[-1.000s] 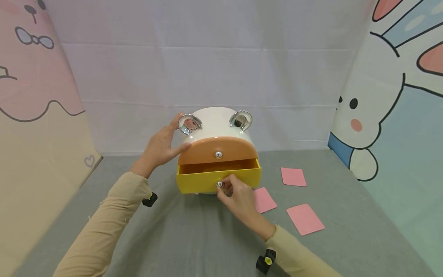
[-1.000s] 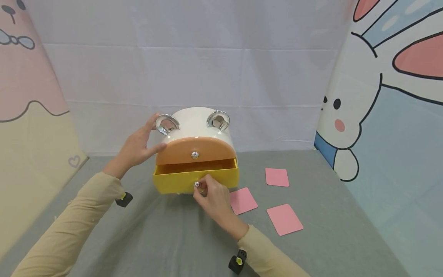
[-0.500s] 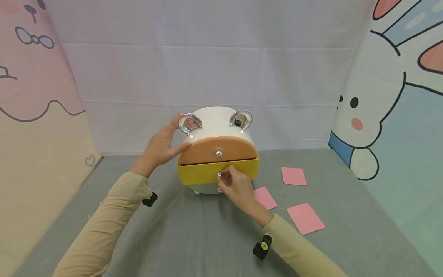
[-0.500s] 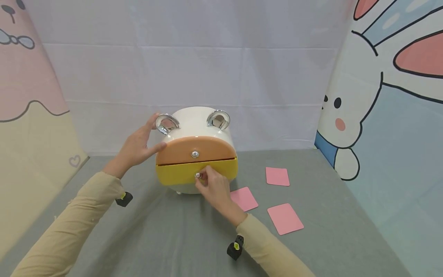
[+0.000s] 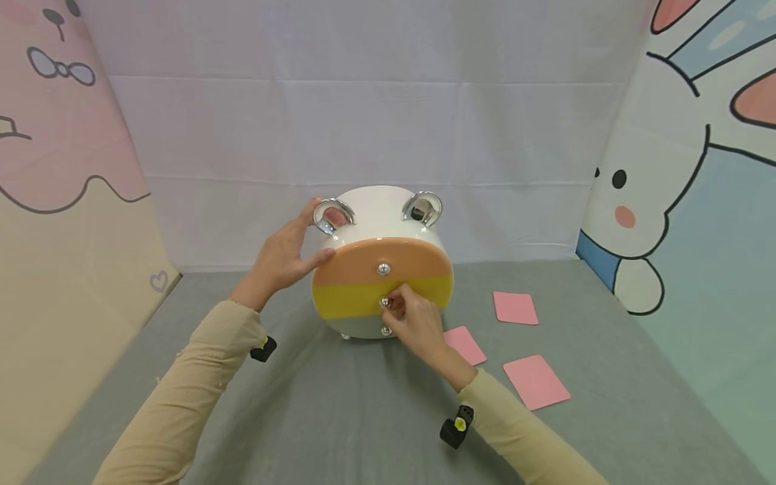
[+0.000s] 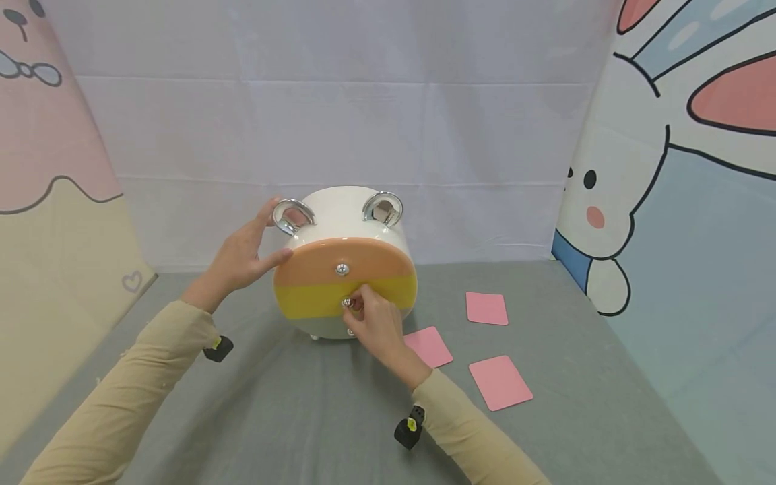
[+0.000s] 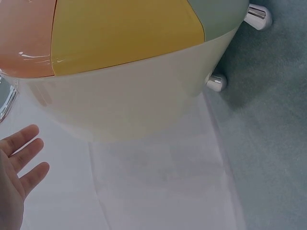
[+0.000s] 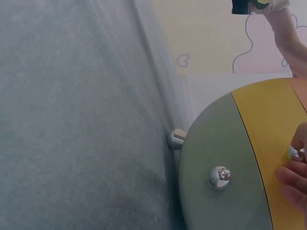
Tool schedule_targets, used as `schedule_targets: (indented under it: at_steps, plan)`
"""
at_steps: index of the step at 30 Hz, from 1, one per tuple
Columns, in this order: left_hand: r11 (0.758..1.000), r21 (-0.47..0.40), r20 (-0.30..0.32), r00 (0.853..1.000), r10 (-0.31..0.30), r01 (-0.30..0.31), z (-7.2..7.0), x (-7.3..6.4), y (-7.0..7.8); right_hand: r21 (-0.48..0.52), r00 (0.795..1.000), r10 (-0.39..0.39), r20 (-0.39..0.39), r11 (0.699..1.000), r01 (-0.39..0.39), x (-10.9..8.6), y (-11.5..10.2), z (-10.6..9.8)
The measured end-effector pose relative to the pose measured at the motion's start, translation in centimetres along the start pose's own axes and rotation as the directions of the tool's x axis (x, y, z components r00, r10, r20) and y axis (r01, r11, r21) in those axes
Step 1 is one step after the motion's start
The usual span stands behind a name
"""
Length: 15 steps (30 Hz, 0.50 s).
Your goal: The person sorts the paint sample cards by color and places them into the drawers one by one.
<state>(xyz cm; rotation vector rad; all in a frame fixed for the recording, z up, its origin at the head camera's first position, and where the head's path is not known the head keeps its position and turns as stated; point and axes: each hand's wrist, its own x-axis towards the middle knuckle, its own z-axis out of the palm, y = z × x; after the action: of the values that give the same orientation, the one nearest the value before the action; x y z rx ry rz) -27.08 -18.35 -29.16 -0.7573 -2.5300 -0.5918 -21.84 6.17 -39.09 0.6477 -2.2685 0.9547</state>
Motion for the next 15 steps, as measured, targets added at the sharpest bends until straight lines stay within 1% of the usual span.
schedule_targets:
  at_steps: [6, 11, 15]
  plan:
    - [1.000, 0.004, -0.013, 1.000, 0.016, -0.016, 0.1, 0.0, -0.1, 0.009, 0.999, 0.038, -0.023, 0.999, -0.038, -0.4, -0.3, -0.1]
    - [1.000, -0.001, -0.023, 0.999, 0.027, -0.027, 0.2, 0.0, 0.0, 0.066, 0.990, 0.135, -0.028, 0.989, -0.133, -1.5, -0.5, 0.1]
    - [1.000, -0.003, -0.024, 1.000, 0.018, -0.018, 0.0, -0.1, 0.1, 0.067, 0.978, 0.205, -0.025, 0.977, -0.203, -2.7, -0.3, 0.5]
